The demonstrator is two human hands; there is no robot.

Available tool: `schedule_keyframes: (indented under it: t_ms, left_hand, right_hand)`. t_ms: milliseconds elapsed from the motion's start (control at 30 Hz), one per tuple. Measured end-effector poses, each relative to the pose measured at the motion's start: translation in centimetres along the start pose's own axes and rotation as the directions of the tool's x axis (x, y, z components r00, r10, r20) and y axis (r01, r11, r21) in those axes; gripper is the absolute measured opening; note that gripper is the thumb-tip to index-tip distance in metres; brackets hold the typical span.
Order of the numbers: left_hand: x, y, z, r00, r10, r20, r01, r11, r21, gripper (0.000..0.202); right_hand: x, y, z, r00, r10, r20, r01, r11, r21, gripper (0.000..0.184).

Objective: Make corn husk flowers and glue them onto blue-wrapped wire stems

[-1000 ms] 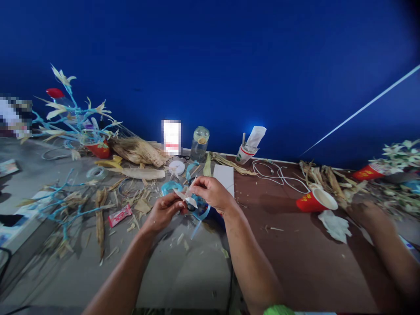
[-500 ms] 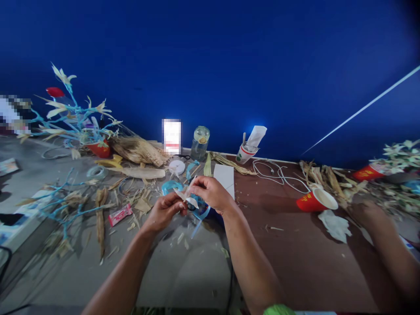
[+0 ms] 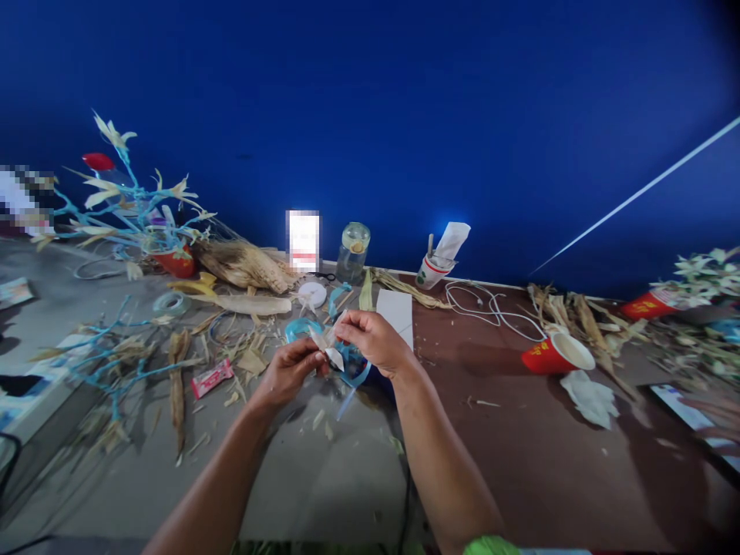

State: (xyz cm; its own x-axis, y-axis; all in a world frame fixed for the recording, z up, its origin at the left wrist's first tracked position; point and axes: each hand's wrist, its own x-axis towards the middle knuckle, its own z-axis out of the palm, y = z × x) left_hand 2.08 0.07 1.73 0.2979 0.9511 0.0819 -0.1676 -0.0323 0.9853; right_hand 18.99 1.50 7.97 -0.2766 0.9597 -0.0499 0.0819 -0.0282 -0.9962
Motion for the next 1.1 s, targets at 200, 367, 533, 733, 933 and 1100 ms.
schedule_keyframes:
  t_ms: [200, 367, 533, 733, 933, 1100]
  left_hand:
    - [0.0, -0.2, 0.0, 1.0, 0.012, -0.028, -0.011, 0.998, 0.069, 0.031]
    - [0.0, -0.3, 0.0, 0.998, 0.029, -0.048, -0.025, 0.996, 0.086, 0.029]
    - [0.0, -0.4, 0.0, 0.997, 0.046, -0.064, -0.039, 0.995, 0.097, 0.025]
    - [0.1, -0.7, 0.0, 0.994, 0.056, -0.094, -0.048, 0.995, 0.087, 0.021]
    - [0.2, -1.2, -0.1, 0.994, 0.055, -0.094, -0.045, 0.994, 0.104, 0.017]
    - [0.2, -1.0, 0.1, 0.994, 0.045, -0.095, -0.033, 0.992, 0.124, 0.016]
  right_hand:
    - [0.3, 0.5, 0.1, 0.998, -0.006, -0.068, 0.009, 0.999, 0.048, 0.015]
    - [0.6, 0.7, 0.8, 0.991, 0.107, -0.081, -0.077, 0.95, 0.302, 0.014]
    - [1.2, 1.4, 1.5, 0.963, 0.269, 0.011, -0.222, 0.77, 0.598, 0.014]
    - [1.7, 1.9, 1.8, 0.93, 0.362, 0.066, -0.286, 0.598, 0.749, 0.008]
    - [1.9, 2.0, 1.6, 0.922, 0.382, 0.056, -0.283, 0.569, 0.772, 0.01]
    - [2.5, 2.9, 0.9, 0.93, 0.367, -0.011, -0.223, 0.587, 0.778, 0.012]
